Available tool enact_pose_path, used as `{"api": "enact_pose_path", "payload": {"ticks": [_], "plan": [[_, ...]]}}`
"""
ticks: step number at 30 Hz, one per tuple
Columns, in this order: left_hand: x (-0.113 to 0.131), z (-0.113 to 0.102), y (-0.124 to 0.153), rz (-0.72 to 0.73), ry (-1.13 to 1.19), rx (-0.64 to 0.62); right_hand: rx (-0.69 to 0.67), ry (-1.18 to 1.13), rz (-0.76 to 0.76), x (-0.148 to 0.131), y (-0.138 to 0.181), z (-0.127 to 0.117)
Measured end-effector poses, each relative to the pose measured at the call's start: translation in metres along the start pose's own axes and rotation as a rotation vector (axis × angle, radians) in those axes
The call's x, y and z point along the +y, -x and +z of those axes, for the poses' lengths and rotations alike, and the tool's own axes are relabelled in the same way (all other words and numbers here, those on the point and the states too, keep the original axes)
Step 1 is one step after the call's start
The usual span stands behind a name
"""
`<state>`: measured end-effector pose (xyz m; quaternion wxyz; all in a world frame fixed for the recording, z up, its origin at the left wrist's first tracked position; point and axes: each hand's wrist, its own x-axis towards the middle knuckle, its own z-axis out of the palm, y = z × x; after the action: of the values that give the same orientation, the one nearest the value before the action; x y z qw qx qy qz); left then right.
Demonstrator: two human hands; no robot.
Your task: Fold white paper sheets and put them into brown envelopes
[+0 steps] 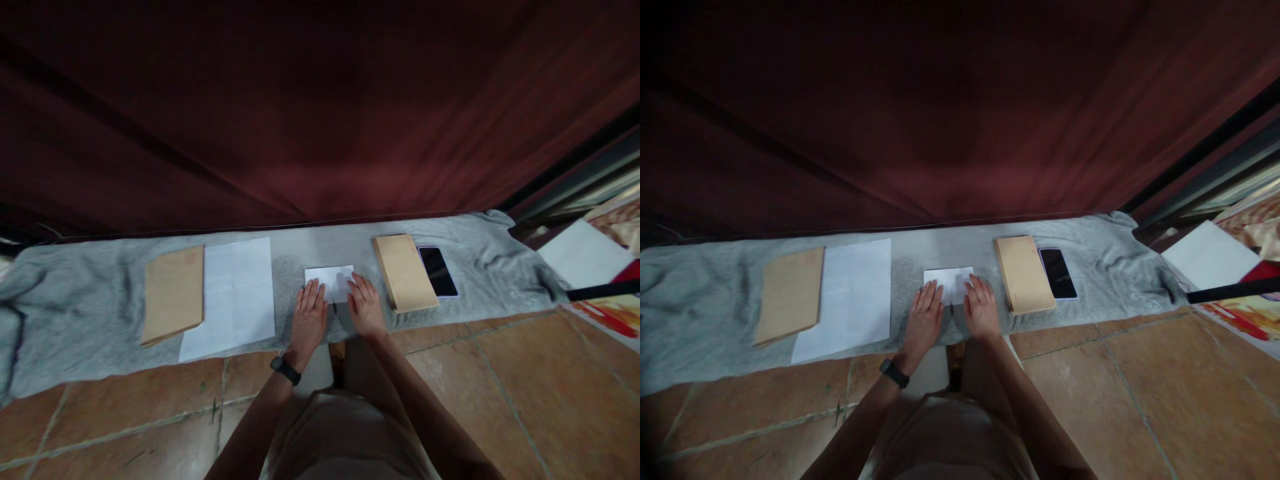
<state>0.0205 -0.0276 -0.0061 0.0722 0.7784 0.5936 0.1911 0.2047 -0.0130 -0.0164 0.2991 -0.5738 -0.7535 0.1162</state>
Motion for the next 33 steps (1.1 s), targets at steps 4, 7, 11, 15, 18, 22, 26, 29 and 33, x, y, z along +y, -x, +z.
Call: {"api": "enact_pose_path", "payload": {"ticks": [4, 7, 11, 15, 18, 22, 26, 29, 33], "plan": [[0.006, 0.001, -0.010, -0.002, 0.007, -0.007, -0.075, -0.043, -0.060, -0.011, -0.013, 0.007], [0.007, 0.005, -0.019, -0.015, 0.008, -0.017, -0.104, -0.017, -0.069, -0.015, -0.018, 0.014], [0.002, 0.010, -0.024, -0.026, -0.013, -0.035, -0.112, 0.037, -0.056, -0.015, -0.017, 0.021], [-0.003, 0.014, -0.025, -0.027, -0.028, -0.034, -0.083, 0.050, -0.022, -0.015, -0.015, 0.026], [-0.005, 0.014, -0.025, -0.040, -0.031, -0.023, -0.063, 0.060, 0.000, -0.016, -0.014, 0.027], [-0.010, 0.013, -0.023, -0.066, -0.036, -0.008, -0.036, 0.096, 0.019, -0.016, -0.011, 0.026], [-0.014, 0.010, -0.019, -0.074, -0.081, -0.011, -0.036, 0.171, 0.030, -0.014, -0.006, 0.025], [-0.012, 0.008, -0.015, -0.092, -0.142, -0.020, -0.035, 0.254, 0.034, -0.013, -0.003, 0.023], [-0.001, 0.008, -0.005, -0.039, -0.181, -0.054, -0.028, 0.303, 0.031, -0.013, -0.002, 0.023]]}}
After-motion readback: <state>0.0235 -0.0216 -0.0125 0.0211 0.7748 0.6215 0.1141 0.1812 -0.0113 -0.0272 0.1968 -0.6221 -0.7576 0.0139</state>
